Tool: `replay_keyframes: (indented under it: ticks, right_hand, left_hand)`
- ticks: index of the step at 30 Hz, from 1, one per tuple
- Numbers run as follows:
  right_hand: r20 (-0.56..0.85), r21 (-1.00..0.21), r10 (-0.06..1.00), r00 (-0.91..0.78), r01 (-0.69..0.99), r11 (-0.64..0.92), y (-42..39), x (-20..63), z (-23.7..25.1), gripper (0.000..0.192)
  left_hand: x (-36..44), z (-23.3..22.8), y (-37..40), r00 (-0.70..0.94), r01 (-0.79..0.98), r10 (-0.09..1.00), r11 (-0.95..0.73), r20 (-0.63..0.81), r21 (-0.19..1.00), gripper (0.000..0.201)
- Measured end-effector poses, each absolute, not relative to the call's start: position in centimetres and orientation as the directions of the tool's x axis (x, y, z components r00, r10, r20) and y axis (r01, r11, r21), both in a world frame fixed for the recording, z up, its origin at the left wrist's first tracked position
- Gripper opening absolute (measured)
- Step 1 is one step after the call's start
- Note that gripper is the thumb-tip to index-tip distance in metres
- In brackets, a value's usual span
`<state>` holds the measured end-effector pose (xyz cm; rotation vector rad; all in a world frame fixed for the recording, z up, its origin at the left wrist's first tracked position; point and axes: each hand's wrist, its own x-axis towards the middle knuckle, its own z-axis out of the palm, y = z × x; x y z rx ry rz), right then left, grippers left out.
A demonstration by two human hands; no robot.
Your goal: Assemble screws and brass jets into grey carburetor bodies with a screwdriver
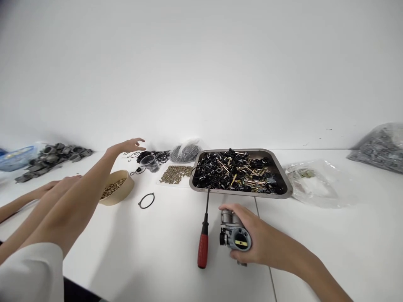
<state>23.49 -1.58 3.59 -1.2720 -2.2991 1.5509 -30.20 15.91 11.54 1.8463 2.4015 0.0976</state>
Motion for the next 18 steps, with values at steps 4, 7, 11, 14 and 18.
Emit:
replay_keyframes:
  ticks: [4, 7, 11, 14, 18]
  right_hand:
    - [-0.321, -0.81, 0.692, -0.646, 0.566, 0.153, -2.0, 23.6, 3.4, 0.078]
    - [-0.297, -0.815, 0.72, -0.627, 0.559, 0.151, -2.4, 23.6, 3.0, 0.077]
    - [-0.267, -0.823, 0.715, -0.647, 0.538, 0.18, -2.6, 23.7, 2.8, 0.078]
    - [-0.252, -0.817, 0.704, -0.664, 0.535, 0.212, -2.7, 24.0, 3.0, 0.081]
    - [-0.241, -0.812, 0.67, -0.702, 0.524, 0.258, -2.6, 24.4, 3.6, 0.083]
  left_hand:
    - [-25.1, 12.2, 7.3, -0.167, 0.975, 0.974, 0.14, 0.154, 0.17, 0.045]
    - [-20.5, 9.3, -0.4, -0.077, 0.956, 0.984, 0.027, 0.162, 0.291, 0.037]
    - [-17.1, 4.4, -6.0, -0.069, 0.968, 0.995, 0.083, -0.065, 0.239, 0.026]
    - [-16.9, 2.3, -6.1, -0.084, 0.971, 0.992, 0.102, -0.09, 0.214, 0.009]
    - [-16.9, 2.5, -4.4, -0.05, 0.971, 0.991, 0.078, -0.124, 0.227, 0.008]
